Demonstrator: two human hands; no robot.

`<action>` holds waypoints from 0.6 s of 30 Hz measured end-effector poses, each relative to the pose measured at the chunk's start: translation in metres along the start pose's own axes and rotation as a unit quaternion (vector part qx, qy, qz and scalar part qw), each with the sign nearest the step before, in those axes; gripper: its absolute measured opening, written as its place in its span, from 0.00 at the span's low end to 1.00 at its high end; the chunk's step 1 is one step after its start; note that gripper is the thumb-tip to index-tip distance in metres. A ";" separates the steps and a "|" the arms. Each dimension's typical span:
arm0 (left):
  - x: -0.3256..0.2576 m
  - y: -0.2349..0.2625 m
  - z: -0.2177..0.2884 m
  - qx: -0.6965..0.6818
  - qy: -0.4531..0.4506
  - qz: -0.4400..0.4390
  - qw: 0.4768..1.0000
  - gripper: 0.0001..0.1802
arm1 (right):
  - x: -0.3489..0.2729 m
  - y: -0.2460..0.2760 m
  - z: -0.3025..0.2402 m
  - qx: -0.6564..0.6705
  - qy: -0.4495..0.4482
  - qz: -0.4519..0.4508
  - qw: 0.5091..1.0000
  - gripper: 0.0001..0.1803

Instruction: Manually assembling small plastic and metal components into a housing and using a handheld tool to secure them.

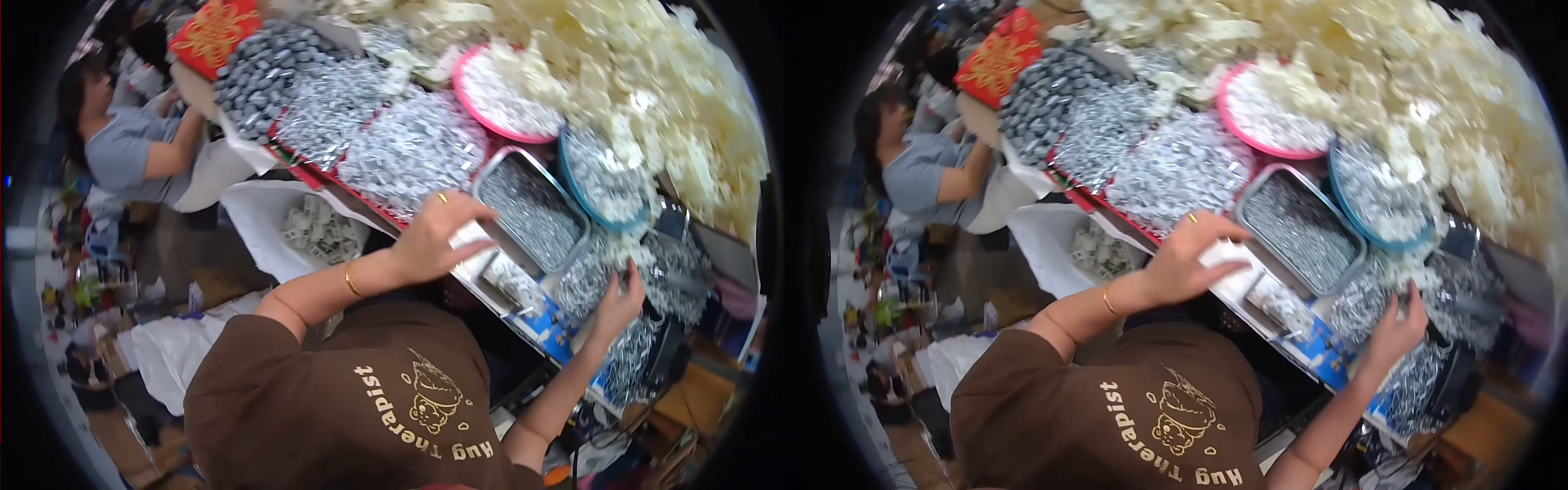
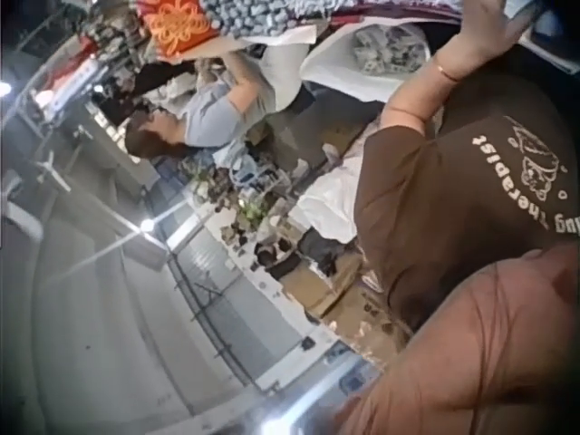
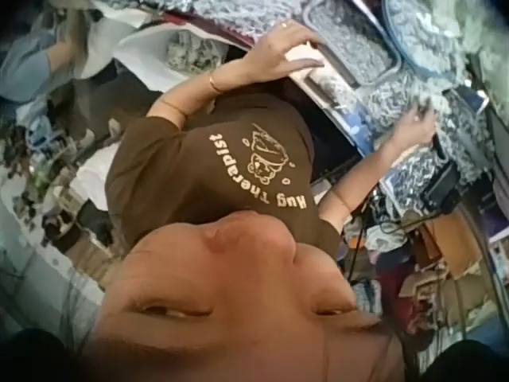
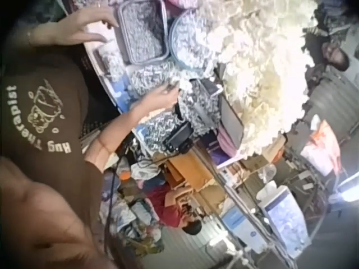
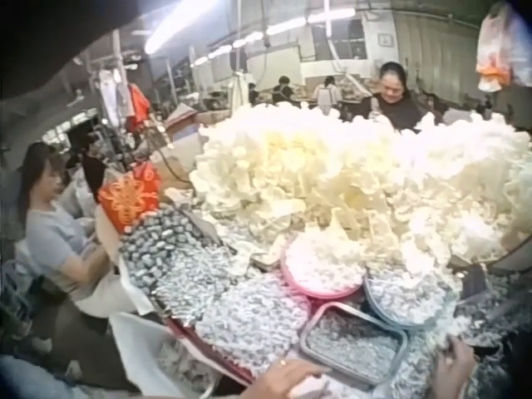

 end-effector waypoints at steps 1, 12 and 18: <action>-0.002 0.022 -0.015 0.026 0.018 0.057 0.998 0.17 | -0.002 0.002 -0.003 0.037 -0.016 -0.005 0.999 0.22; -0.047 0.299 -0.235 0.649 0.364 0.087 0.663 0.19 | -0.026 0.048 -0.023 0.196 -0.036 0.072 0.977 0.08; -0.048 0.292 -0.245 0.586 0.330 0.112 0.731 0.21 | -0.040 0.054 -0.033 0.311 -0.054 0.052 0.948 0.12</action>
Point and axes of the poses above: each hand's wrist, its own x-axis towards the middle knuckle, its own y-axis out of the back of the hand, z = x × y, the point moved 7 cm from there along x, towards the middle knuckle, and after that the axes turned 5 degrees about -y, right-handed, at the moved point
